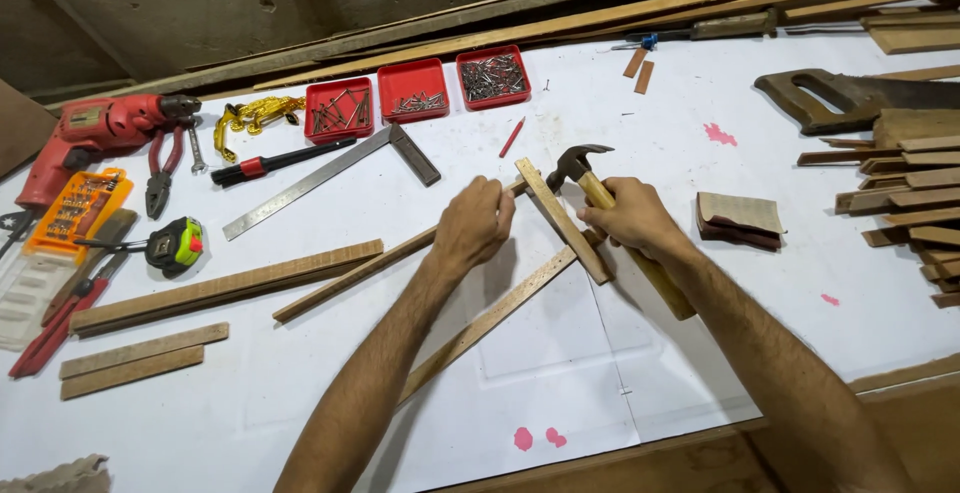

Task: Assemble small wooden frames by joining thin wooden strips with nails and a hammer on a workbench.

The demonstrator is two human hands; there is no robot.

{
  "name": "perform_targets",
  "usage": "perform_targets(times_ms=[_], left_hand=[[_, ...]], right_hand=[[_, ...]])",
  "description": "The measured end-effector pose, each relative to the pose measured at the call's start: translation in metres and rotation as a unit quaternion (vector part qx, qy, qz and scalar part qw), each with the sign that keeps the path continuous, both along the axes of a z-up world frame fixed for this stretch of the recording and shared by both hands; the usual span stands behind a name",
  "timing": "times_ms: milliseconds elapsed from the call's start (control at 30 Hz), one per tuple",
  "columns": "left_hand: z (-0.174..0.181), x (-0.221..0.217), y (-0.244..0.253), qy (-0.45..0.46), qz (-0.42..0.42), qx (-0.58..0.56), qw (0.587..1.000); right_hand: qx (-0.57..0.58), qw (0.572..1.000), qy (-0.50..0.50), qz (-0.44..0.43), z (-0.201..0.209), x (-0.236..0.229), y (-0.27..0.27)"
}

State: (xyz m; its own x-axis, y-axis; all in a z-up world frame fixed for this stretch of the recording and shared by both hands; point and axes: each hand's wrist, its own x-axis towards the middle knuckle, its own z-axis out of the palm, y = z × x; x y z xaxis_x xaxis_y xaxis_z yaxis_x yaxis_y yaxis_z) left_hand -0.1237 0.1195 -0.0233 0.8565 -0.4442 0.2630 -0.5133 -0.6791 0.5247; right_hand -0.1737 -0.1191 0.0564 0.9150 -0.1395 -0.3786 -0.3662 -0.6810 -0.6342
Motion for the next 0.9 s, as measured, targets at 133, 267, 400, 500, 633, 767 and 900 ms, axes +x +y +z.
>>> perform_targets(times_ms=[133, 267, 400, 500, 633, 767, 900], left_hand=[[-0.016, -0.028, -0.024, -0.009, -0.064, -0.023, 0.998], [-0.003, -0.058, -0.039, 0.016, -0.074, 0.03, 0.997], [-0.007, -0.069, -0.044, -0.006, -0.081, 0.025, 0.996], [-0.001, -0.074, -0.044, 0.034, -0.067, 0.06, 0.995], [-0.003, -0.076, -0.033, 0.017, -0.064, 0.053, 0.996], [-0.01, -0.074, -0.028, -0.032, -0.077, -0.023, 0.996], [-0.014, -0.06, -0.028, -0.044, -0.09, -0.062, 0.993]], right_hand=[[-0.019, 1.0, -0.006, -0.001, -0.013, -0.002, -0.02], [-0.042, 0.999, -0.022, 0.018, -0.023, -0.008, -0.035], [-0.023, 0.996, -0.069, 0.045, -0.036, -0.015, -0.041], [-0.071, 0.997, -0.029, 0.011, -0.018, -0.024, -0.028], [-0.117, 0.984, -0.125, 0.041, -0.04, -0.02, -0.046], [-0.187, 0.96, -0.206, 0.044, -0.066, -0.019, -0.057], [-0.231, 0.932, -0.276, 0.048, -0.074, -0.021, -0.06]])
